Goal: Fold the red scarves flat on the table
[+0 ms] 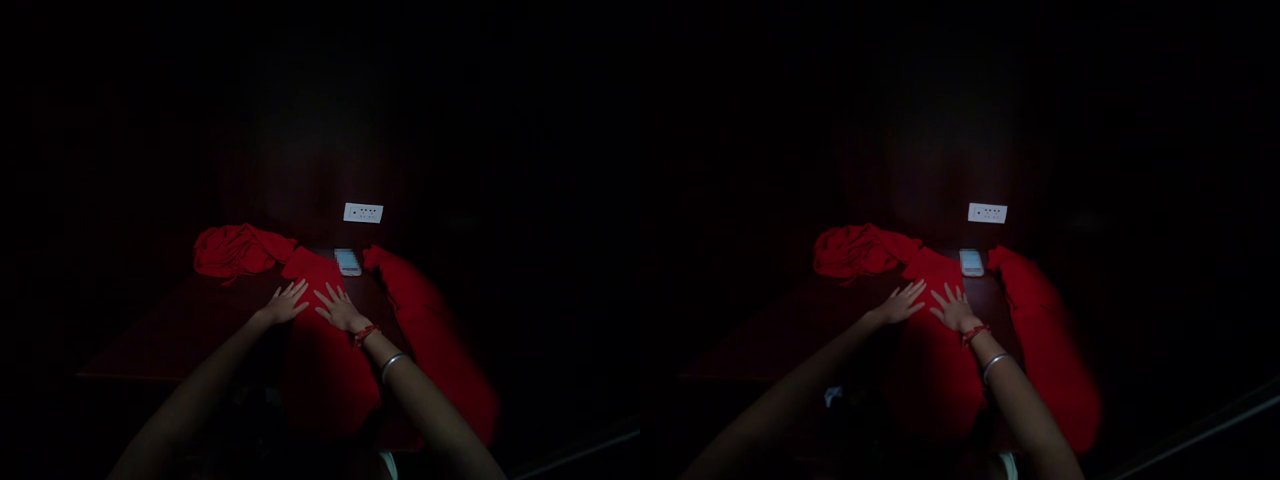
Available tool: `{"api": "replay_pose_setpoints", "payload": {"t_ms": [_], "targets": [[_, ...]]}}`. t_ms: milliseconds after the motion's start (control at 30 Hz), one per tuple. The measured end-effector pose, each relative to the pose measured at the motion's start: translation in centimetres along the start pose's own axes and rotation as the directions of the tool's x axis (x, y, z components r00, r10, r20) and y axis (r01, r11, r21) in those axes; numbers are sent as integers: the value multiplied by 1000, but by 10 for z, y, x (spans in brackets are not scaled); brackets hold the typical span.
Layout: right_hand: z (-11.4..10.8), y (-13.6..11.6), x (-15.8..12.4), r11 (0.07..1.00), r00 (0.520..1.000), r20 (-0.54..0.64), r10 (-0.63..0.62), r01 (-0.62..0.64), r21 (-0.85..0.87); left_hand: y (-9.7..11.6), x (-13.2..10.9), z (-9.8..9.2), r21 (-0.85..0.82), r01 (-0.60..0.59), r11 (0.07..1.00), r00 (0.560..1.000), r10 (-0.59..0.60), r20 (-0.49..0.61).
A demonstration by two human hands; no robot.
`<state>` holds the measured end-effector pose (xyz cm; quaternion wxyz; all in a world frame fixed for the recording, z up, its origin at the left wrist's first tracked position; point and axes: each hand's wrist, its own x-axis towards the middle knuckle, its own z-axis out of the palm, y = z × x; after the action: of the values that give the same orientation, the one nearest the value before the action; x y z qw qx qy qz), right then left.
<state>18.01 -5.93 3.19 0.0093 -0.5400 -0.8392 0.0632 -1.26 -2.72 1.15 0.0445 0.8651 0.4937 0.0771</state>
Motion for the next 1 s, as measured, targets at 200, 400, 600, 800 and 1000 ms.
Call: {"api": "replay_pose_setpoints", "payload": {"t_ms": [200,400,600,800,1000], "targets": [[-7,12,2,999,969,244,31,-35,12,-15,-7,5,-115,48,992,989,-31,147],[-27,7,24,995,996,-82,-26,33,96,-29,25,-7,-517,63,853,961,-193,-200],[8,-11,21,957,935,-205,-291,285,-57,-53,54,1,-830,92,549,980,-197,-21],[17,-8,9,930,926,-103,-363,353,-103,-64,41,-9,-862,130,490,989,-2,148],[0,-9,0,907,907,-43,-418,415,-66,-61,36,-15,-884,146,444,987,-5,160]]}}
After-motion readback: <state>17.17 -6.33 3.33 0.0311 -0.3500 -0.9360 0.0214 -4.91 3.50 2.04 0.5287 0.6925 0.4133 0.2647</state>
